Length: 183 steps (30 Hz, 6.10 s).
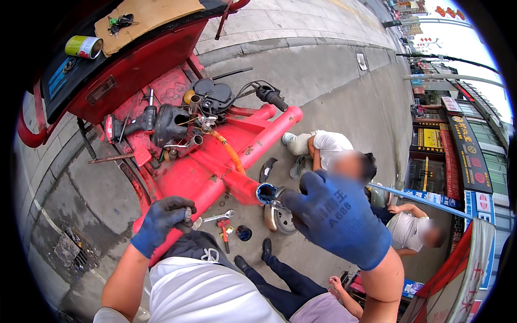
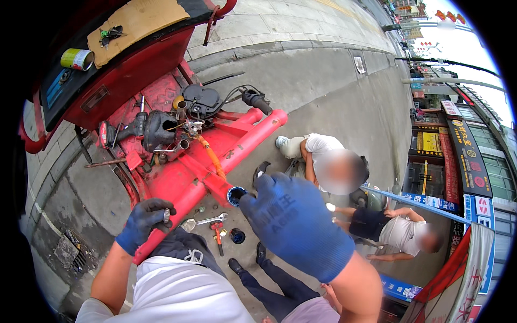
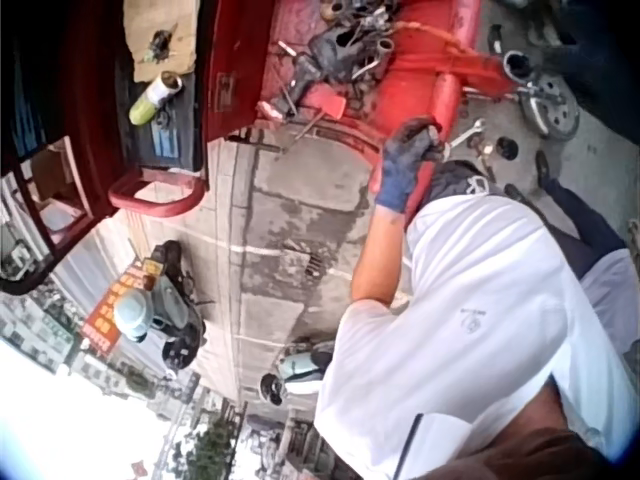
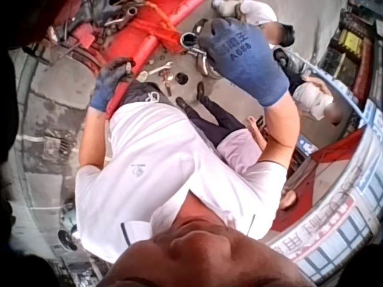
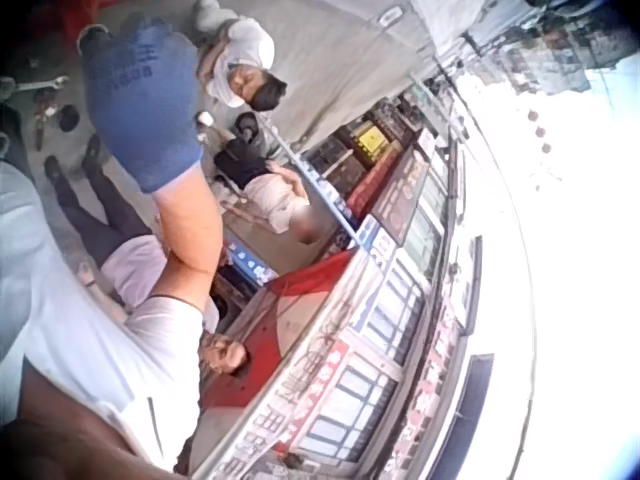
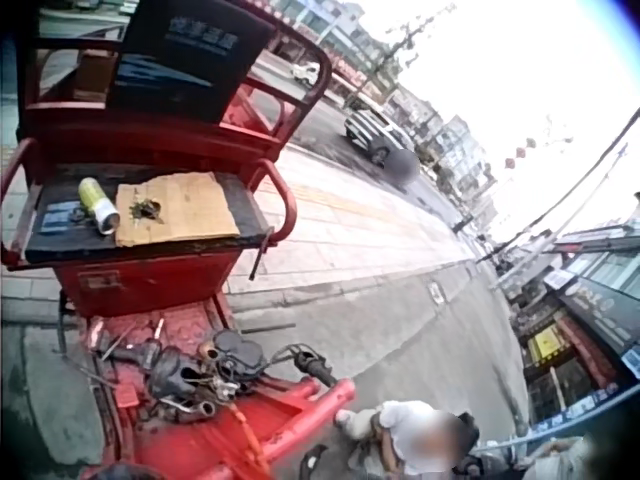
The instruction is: The person applies blue grease to a metal fork assembly using a screwdriver, then uses pliers to manipulate a metal ring. The person handles the fork assembly and a red vehicle frame, moving between the ground and the vehicle during the repair process.
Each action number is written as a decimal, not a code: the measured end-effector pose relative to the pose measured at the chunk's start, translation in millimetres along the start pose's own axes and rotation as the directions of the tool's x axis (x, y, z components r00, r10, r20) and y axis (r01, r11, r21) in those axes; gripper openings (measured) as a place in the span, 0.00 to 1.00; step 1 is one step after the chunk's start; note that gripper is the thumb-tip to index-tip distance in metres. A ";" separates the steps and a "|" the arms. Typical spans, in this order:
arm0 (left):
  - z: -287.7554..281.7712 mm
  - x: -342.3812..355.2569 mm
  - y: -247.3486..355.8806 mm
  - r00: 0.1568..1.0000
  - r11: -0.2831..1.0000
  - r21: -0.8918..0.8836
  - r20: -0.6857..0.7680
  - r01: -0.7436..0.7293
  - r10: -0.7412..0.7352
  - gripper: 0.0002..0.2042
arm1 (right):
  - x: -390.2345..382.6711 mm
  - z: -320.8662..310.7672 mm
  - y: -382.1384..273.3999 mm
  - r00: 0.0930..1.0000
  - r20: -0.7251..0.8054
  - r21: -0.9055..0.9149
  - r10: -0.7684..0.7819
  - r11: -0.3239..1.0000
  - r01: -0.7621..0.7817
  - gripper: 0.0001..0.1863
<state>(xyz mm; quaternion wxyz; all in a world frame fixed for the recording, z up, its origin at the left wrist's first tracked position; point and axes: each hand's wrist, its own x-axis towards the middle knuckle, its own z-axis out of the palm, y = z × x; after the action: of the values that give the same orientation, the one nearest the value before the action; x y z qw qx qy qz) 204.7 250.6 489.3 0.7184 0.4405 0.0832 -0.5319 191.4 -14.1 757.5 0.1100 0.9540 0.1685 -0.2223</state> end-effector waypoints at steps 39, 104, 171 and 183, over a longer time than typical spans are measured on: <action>81.6 6.2 -48.5 0.929 0.856 0.384 -0.014 0.347 -0.370 0.15 | -214.5 296.5 -93.1 0.259 0.393 0.918 0.882 -0.391 -0.062 0.14; 46.5 17.9 -302.3 0.703 0.332 0.629 -0.544 0.703 -0.458 0.14 | -195.5 1050.5 -346.6 0.077 0.986 0.068 0.149 -0.776 0.627 0.12; 10.4 23.8 -37.8 0.945 0.715 0.634 0.079 -0.293 0.316 0.11 | 32.0 -33.8 -9.5 0.944 0.236 -0.168 -0.229 0.948 0.272 0.11; 0.6 18.3 -34.9 0.960 0.783 0.566 0.053 -0.257 0.276 0.12 | 27.8 -48.2 5.3 0.996 0.068 0.022 -0.062 0.998 0.060 0.13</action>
<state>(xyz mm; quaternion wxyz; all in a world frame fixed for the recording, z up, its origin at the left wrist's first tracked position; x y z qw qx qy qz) 182.9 236.0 459.9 0.6212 0.6498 -0.1301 -0.4183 235.5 2.3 787.6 0.0996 0.9412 0.1916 -0.2599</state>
